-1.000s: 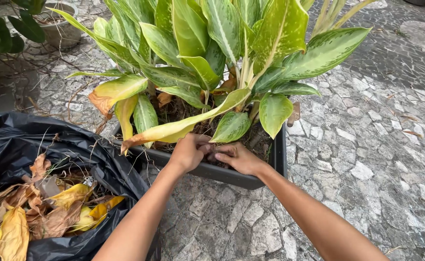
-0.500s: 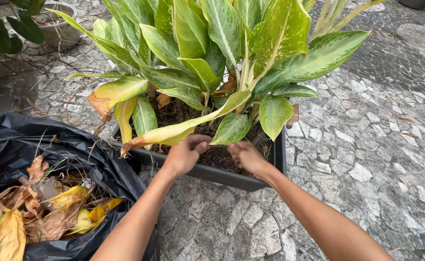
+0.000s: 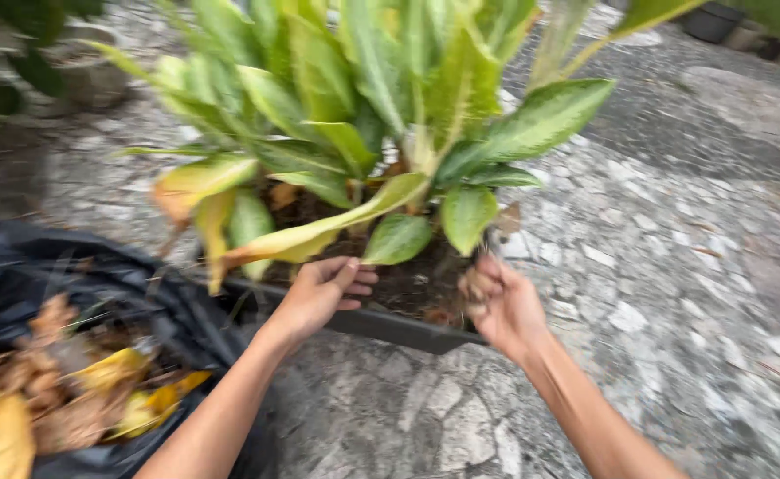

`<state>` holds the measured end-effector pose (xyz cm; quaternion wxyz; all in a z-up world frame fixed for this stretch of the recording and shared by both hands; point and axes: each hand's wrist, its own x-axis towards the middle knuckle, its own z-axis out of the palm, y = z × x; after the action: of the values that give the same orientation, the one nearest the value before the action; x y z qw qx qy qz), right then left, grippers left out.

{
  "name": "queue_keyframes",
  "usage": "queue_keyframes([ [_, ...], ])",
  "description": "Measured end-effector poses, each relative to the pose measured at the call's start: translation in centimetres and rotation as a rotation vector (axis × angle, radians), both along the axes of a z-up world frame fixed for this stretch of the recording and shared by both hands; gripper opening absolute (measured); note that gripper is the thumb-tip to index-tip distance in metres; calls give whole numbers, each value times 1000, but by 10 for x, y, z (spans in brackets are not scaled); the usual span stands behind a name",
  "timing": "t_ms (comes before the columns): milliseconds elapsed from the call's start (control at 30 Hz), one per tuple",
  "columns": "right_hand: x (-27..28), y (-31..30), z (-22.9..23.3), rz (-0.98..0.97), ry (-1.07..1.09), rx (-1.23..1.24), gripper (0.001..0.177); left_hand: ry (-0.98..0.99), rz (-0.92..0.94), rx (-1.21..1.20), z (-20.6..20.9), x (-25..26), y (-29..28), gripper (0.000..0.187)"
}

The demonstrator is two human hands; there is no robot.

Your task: Removing dead leaves and debris from potted plants in an outdoor garden.

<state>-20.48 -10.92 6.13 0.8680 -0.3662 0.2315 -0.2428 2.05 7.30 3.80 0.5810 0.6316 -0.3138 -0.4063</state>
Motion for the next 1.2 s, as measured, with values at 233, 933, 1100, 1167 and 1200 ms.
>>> queue_keyframes([
  [233,97,151,0,495,-21,23,37,130,196,-24,-7,78,142,46],
  [933,242,289,-61,367,393,-1611,36,-829,957,155,-29,116,312,42],
  [1100,201,259,-100,543,56,-1767,37,-1442,-67,803,-132,118,288,53],
  [1167,184,259,-75,573,196,-1851,32,-1179,-119,955,-137,118,280,54],
  [1200,176,259,-62,610,335,-1932,27,-903,-160,1094,-139,119,275,55],
])
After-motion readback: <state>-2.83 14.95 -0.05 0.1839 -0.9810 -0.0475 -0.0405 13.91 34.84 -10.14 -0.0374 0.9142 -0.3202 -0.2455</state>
